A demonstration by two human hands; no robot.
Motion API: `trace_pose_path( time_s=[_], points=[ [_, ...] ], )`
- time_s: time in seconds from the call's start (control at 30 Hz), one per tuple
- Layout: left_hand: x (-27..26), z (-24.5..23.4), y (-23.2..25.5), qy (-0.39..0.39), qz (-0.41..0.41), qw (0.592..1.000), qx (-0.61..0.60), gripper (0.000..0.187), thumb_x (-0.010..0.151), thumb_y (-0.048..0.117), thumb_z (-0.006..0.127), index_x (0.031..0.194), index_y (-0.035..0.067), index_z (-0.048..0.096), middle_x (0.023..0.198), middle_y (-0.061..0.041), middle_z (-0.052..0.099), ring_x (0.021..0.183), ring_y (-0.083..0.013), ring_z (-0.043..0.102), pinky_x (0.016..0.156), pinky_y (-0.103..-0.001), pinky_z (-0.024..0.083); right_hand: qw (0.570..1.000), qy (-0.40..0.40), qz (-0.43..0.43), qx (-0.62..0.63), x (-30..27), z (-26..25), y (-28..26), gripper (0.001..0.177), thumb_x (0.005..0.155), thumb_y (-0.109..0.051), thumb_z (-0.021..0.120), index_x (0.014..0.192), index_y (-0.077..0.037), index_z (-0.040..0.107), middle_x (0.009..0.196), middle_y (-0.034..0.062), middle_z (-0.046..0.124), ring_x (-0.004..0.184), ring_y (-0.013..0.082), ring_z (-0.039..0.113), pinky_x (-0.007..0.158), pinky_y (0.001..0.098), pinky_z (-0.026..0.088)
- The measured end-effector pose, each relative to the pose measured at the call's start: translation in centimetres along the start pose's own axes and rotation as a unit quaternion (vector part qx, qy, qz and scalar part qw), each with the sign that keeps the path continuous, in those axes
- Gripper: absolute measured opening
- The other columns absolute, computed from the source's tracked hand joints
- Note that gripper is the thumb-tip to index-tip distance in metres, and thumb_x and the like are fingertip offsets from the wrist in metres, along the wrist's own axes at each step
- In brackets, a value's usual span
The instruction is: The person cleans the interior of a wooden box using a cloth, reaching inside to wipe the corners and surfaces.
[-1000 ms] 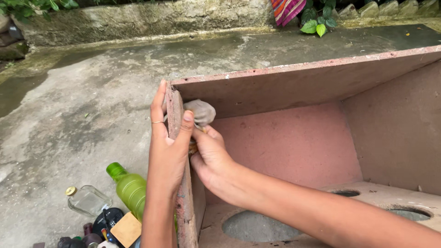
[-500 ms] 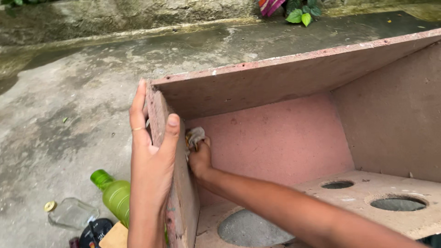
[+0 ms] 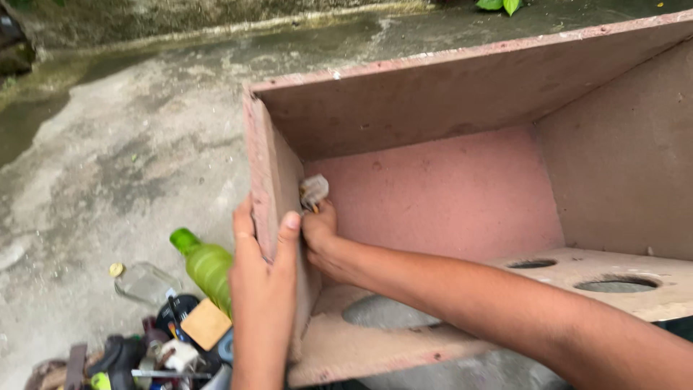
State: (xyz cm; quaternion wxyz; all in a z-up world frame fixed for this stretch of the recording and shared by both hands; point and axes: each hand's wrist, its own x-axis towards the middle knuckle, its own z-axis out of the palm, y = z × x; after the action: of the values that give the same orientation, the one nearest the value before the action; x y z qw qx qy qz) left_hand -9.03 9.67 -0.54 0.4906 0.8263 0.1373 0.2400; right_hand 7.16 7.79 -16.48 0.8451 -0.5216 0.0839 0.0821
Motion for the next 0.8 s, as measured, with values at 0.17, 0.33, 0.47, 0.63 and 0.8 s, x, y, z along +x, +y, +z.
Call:
trace_pose_path(
  time_s=[0.17, 0.33, 0.47, 0.63, 0.8],
  points=[
    [-0.3, -0.2, 0.7, 0.006, 0.016, 1.0, 0.002, 0.062, 0.097, 0.048, 0.057, 0.147, 0.012, 0.048, 0.117, -0.025, 0.072, 0.11, -0.0382, 0.071, 0.091, -0.044, 0.052, 0.997, -0.06, 0.041, 0.004, -5.5, -0.9, -3.5, 0.043, 0.088, 0.01, 0.047, 0.125, -0.008, 0.059, 0.111, 0.0101, 0.068, 0.094, 0.023, 0.063, 0.078, 0.0372, 0.052],
    [-0.1, 0.0, 1.6, -0.002, -0.025, 1.0, 0.007, 0.058, 0.098, 0.048, 0.053, 0.147, 0.017, 0.049, 0.114, -0.021, 0.074, 0.107, -0.0353, 0.073, 0.089, -0.043, 0.054, 0.982, -0.174, 0.07, -0.01, -11.6, -4.3, -8.4, 0.033, 0.093, 0.01, 0.048, 0.121, -0.001, 0.061, 0.106, 0.0114, 0.067, 0.088, 0.0191, 0.064, 0.072, 0.0346, 0.054],
    [-0.4, 0.0, 1.9, -0.002, -0.004, 1.0, 0.006, 0.054, 0.101, 0.043, 0.052, 0.146, 0.014, 0.049, 0.118, -0.021, 0.073, 0.111, -0.0341, 0.072, 0.092, -0.042, 0.053, 0.974, -0.168, 0.082, -0.127, -13.1, -4.0, -10.9, 0.023, 0.095, 0.003, 0.055, 0.114, -0.001, 0.067, 0.1, 0.0079, 0.073, 0.086, 0.0163, 0.069, 0.07, 0.0342, 0.058],
    [-0.6, -0.1, 1.8, -0.003, 0.02, 1.0, -0.005, 0.054, 0.102, 0.041, 0.051, 0.148, 0.013, 0.048, 0.121, -0.021, 0.073, 0.113, -0.033, 0.071, 0.095, -0.041, 0.051, 0.951, -0.098, 0.167, -0.24, -10.2, -3.0, -9.6, 0.028, 0.103, 0.0, 0.048, 0.125, -0.008, 0.062, 0.097, 0.0221, 0.071, 0.077, 0.041, 0.07, 0.064, 0.051, 0.057],
    [-0.9, -0.3, 1.8, -0.006, 0.036, 0.999, -0.016, 0.052, 0.104, 0.039, 0.051, 0.148, 0.011, 0.048, 0.123, -0.021, 0.073, 0.115, -0.0328, 0.072, 0.095, -0.041, 0.052, 0.908, -0.055, 0.056, -0.412, -3.8, -3.8, -3.8, 0.029, 0.097, -0.004, 0.054, 0.121, -0.013, 0.068, 0.108, 0.0088, 0.074, 0.101, 0.0255, 0.073, 0.083, 0.041, 0.058]
  ],
)
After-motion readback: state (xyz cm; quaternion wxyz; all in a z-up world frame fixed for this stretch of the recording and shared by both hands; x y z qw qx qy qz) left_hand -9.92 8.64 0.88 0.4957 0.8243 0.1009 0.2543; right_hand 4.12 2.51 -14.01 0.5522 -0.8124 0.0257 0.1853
